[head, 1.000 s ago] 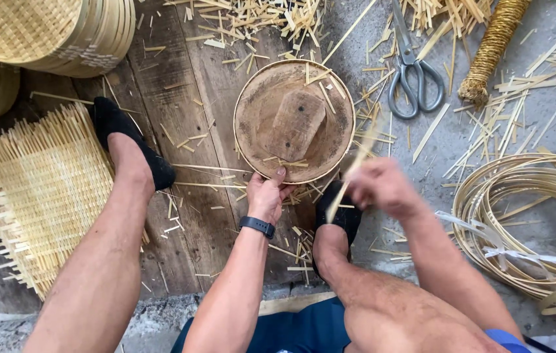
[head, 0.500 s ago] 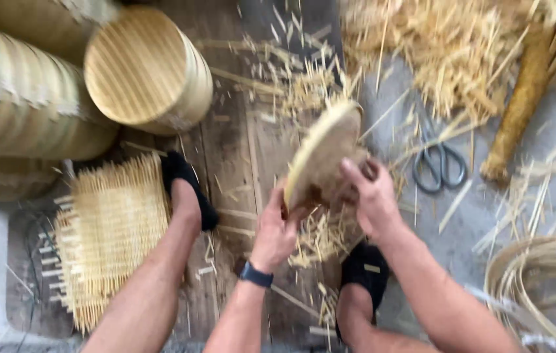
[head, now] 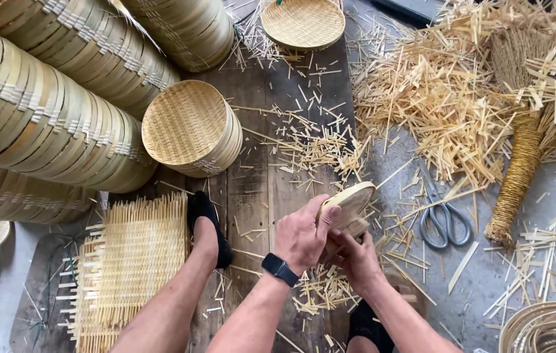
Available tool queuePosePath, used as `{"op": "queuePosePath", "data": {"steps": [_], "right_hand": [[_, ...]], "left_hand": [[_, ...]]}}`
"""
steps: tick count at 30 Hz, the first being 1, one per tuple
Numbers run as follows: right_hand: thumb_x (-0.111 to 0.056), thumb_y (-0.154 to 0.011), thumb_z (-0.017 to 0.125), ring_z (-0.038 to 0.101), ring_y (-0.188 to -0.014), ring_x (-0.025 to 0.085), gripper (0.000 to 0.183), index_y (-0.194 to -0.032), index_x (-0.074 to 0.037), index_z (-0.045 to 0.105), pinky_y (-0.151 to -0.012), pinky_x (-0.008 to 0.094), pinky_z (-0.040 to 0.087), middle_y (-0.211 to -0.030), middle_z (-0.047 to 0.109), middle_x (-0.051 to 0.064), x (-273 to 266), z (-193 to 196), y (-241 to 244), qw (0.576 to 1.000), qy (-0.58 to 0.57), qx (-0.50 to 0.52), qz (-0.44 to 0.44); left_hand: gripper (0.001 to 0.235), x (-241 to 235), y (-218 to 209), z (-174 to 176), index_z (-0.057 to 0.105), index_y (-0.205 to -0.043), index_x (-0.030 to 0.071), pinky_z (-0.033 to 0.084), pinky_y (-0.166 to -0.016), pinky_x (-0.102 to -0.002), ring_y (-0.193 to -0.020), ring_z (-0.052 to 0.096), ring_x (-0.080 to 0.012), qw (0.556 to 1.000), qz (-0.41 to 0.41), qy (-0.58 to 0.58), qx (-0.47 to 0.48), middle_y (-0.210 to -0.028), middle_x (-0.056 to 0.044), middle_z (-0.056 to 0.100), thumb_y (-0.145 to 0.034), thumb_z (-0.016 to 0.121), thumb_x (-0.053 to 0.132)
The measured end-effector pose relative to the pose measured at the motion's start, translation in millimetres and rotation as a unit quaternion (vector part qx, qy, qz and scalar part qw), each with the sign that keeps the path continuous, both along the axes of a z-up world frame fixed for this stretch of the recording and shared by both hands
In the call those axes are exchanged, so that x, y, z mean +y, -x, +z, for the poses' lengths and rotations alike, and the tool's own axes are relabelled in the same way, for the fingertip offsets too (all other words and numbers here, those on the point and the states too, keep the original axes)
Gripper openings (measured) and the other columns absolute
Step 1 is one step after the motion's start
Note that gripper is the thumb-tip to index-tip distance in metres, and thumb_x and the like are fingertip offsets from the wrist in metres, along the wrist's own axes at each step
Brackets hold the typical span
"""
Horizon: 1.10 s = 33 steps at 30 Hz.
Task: The person sits on the workshop floor and assembles a round woven bamboo sieve. They press the woven bamboo disc into a bent rim, tap and shape the assembly on a round wooden form, trim protruding bamboo strip ends with scissors, and set the finished sieve onto a stack of completed sieves.
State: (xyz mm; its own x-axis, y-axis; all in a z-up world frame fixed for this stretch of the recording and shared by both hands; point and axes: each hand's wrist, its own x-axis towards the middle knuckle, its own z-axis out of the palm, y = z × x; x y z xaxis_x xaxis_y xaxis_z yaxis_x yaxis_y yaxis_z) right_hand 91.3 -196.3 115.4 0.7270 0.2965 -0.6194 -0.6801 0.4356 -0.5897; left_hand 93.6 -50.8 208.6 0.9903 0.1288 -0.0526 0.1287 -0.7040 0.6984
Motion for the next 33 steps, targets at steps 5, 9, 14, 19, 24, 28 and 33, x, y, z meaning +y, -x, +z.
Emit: {"op": "queuePosePath", "data": {"steps": [5, 9, 14, 19, 24, 28, 33], "right_hand": [[-0.026, -0.076, 0.076, 0.071, -0.098, 0.027, 0.060, -0.127, -0.010, 0.049, -0.078, 0.051, 0.065, -0.109, 0.068, 0.011, -7.9, -9.1, 3.9, 0.999, 0.021, -0.022, 0.011], [-0.027, -0.079, 0.077, 0.069, -0.095, 0.027, 0.060, -0.128, -0.005, 0.051, -0.075, 0.048, 0.063, -0.106, 0.067, 0.013, -26.8, -34.2, 13.1, 0.998, -0.006, -0.052, 0.025], [-0.028, -0.089, 0.070, 0.064, -0.113, 0.026, 0.060, -0.139, -0.002, 0.050, -0.097, 0.047, 0.055, -0.124, 0.065, 0.012, -71.5, -87.5, 32.2, 0.993, -0.107, -0.044, 0.020], [-0.037, -0.086, 0.067, 0.061, -0.125, 0.033, 0.074, -0.148, -0.002, 0.047, -0.106, 0.052, 0.047, -0.142, 0.059, 0.017, -105.7, -112.2, 66.3, 0.982, -0.181, 0.004, -0.053], [-0.047, -0.087, 0.057, 0.055, -0.131, 0.032, 0.076, -0.152, -0.011, 0.043, -0.108, 0.056, 0.043, -0.148, 0.055, 0.011, -85.8, -132.3, 56.4, 0.980, -0.178, 0.053, -0.074], [-0.047, -0.093, 0.049, 0.051, -0.135, 0.029, 0.069, -0.149, -0.007, 0.045, -0.113, 0.051, 0.040, -0.149, 0.054, 0.010, -63.7, -77.6, 39.4, 0.991, -0.091, 0.084, -0.046], [-0.052, -0.101, 0.039, 0.060, -0.129, 0.026, 0.071, -0.144, 0.002, 0.050, -0.110, 0.040, 0.045, -0.142, 0.062, 0.014, -80.2, -40.9, 51.4, 0.992, -0.080, -0.017, -0.095]], "left_hand": [[0.064, -0.5, 4.5, 3.2, 0.067, -0.130, 0.013, 0.059, -0.062, -0.041, -0.072, 0.076, -0.0296, 0.999, -0.014, -0.009, -0.035, -0.089, -0.015, 0.077, -0.101, 0.036, 0.062], [0.063, -7.7, 10.5, 0.8, 0.070, -0.127, 0.011, 0.059, -0.064, -0.042, -0.078, 0.076, -0.0319, 0.995, -0.038, -0.004, -0.095, -0.096, -0.016, 0.078, -0.105, 0.042, 0.062], [0.065, 2.4, 5.1, -7.2, 0.064, -0.137, 0.013, 0.059, -0.057, -0.038, -0.071, 0.076, -0.0252, 0.999, 0.024, 0.049, 0.006, -0.080, -0.014, 0.076, -0.100, 0.041, 0.062], [0.050, 85.9, -3.3, -46.3, 0.076, -0.116, 0.006, 0.055, -0.067, -0.036, -0.075, 0.071, -0.0207, 0.984, 0.148, 0.100, -0.020, -0.087, -0.013, 0.077, -0.101, 0.054, 0.049], [0.055, 169.8, -5.0, -56.2, 0.061, -0.104, -0.013, 0.050, -0.070, -0.042, -0.079, 0.055, -0.0270, 0.940, 0.301, 0.163, -0.004, -0.092, -0.028, 0.062, -0.109, 0.056, 0.042], [0.047, 187.0, -13.1, -51.4, 0.065, -0.113, -0.010, 0.051, -0.085, -0.035, -0.093, 0.061, -0.0207, 0.891, 0.310, 0.331, -0.011, -0.108, -0.019, 0.068, -0.107, 0.060, 0.036], [0.041, 184.5, -10.9, -74.6, 0.067, -0.123, -0.007, 0.057, -0.088, -0.031, -0.097, 0.071, -0.0178, 0.804, 0.278, 0.524, 0.037, -0.114, -0.012, 0.075, -0.103, 0.060, 0.029]]}}
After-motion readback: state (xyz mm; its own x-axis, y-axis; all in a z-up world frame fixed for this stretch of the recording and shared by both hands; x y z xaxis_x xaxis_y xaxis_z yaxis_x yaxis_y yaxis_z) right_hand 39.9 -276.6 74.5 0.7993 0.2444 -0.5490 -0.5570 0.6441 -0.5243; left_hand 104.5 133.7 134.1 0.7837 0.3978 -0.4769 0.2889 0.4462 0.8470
